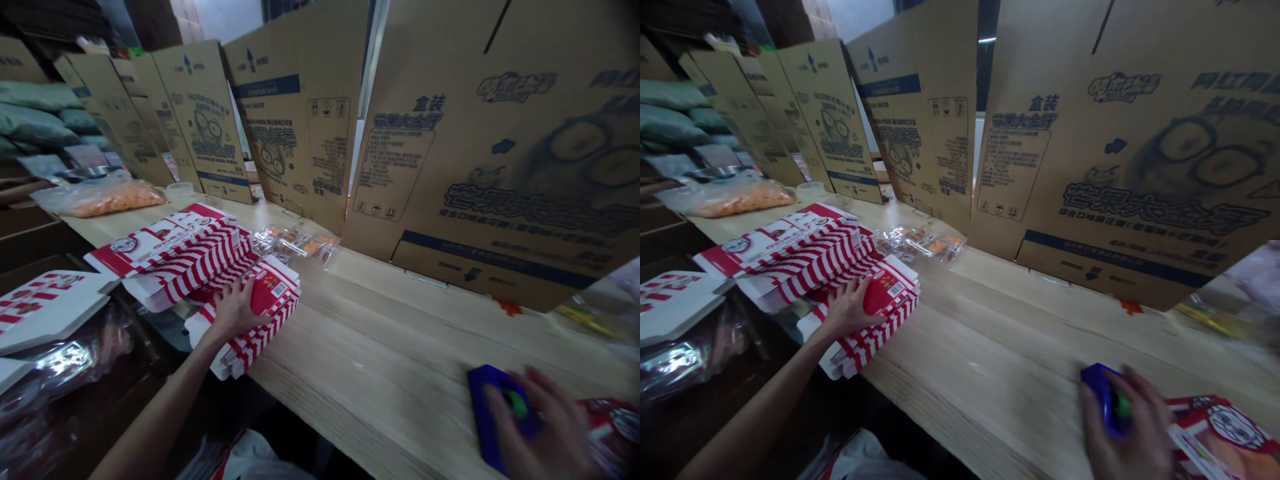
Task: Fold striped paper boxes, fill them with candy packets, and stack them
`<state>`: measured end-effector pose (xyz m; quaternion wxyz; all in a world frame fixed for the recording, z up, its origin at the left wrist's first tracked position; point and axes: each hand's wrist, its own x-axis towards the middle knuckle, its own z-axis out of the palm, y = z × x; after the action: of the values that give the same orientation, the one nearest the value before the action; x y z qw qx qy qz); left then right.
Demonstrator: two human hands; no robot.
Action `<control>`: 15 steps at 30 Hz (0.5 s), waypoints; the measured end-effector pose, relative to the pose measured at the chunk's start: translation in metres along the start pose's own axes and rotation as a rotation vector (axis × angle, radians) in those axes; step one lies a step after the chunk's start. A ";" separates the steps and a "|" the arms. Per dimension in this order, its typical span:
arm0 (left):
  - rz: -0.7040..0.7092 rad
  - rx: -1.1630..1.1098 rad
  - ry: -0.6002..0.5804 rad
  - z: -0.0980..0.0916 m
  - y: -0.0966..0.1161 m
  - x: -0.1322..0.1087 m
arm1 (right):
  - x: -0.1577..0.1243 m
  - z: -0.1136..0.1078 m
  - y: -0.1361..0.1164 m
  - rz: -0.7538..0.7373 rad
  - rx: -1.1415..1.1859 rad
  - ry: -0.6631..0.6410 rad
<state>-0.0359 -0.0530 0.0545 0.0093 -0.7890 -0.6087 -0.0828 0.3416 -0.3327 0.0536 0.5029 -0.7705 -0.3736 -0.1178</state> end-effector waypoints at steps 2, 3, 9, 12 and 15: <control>0.061 -0.032 0.094 -0.024 0.007 -0.007 | -0.007 0.028 -0.018 -0.015 0.145 -0.146; 0.099 -0.068 0.130 -0.037 0.013 -0.012 | -0.013 0.044 -0.030 0.028 0.251 -0.236; 0.359 -0.378 0.176 -0.061 0.072 -0.059 | -0.046 0.111 -0.108 0.381 1.055 -0.780; 0.405 -0.516 0.108 -0.039 0.103 -0.078 | -0.057 0.119 -0.118 0.435 1.176 -0.796; 0.368 -0.683 0.053 -0.021 0.122 -0.086 | -0.066 0.114 -0.098 0.508 1.096 -0.673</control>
<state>0.0581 -0.1694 0.0738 -0.2234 -0.8405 -0.3938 -0.2978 0.2055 -0.2429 0.0313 0.6884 -0.4636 -0.3227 0.4550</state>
